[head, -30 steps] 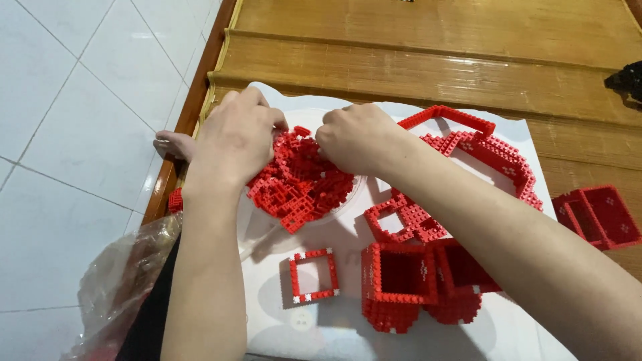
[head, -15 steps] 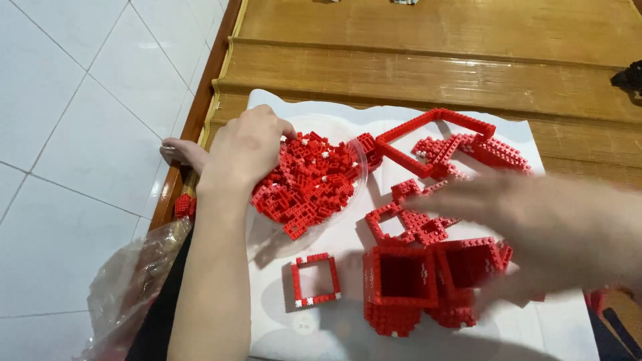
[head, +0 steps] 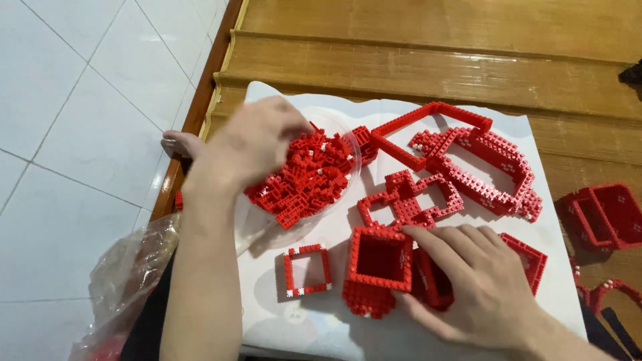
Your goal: The person assembles red and white plastic bricks into small square box-like structures. They pick individual bricks from a container and attach them to the edges of the growing structures, occasionally rotating the pieces to check alignment.
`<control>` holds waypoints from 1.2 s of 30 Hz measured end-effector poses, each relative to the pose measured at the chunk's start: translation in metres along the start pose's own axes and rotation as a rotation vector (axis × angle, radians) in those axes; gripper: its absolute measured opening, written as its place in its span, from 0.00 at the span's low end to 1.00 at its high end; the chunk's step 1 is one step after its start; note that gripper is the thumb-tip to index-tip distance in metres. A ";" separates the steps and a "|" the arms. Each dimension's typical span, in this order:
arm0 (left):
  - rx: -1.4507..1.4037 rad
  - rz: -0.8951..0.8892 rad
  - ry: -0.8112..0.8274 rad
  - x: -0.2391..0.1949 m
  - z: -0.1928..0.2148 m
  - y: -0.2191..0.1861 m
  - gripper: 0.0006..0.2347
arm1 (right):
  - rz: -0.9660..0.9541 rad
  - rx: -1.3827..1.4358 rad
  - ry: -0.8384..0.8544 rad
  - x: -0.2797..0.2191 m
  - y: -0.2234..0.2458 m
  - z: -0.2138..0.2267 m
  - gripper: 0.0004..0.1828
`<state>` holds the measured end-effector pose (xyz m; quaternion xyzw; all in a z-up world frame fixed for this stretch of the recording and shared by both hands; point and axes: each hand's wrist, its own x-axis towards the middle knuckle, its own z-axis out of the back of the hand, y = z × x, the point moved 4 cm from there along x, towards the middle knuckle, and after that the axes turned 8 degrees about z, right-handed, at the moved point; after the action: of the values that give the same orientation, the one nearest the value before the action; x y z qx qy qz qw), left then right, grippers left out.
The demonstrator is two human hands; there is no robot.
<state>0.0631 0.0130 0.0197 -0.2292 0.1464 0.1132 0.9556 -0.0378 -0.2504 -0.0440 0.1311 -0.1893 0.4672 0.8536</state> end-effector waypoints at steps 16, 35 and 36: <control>-0.328 -0.282 -0.215 0.027 -0.003 0.040 0.07 | -0.092 -0.034 0.144 0.092 -0.018 0.036 0.33; 0.070 0.017 -0.050 -0.003 0.013 0.052 0.10 | 0.405 -0.258 0.163 0.183 -0.062 -0.086 0.10; 0.067 0.018 -0.049 -0.007 0.013 0.047 0.10 | 0.408 -0.258 0.166 0.179 -0.065 -0.085 0.10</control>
<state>0.0462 0.0593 0.0139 -0.1931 0.1288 0.1225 0.9650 0.1223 -0.1165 -0.0432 -0.0588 -0.1992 0.6108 0.7641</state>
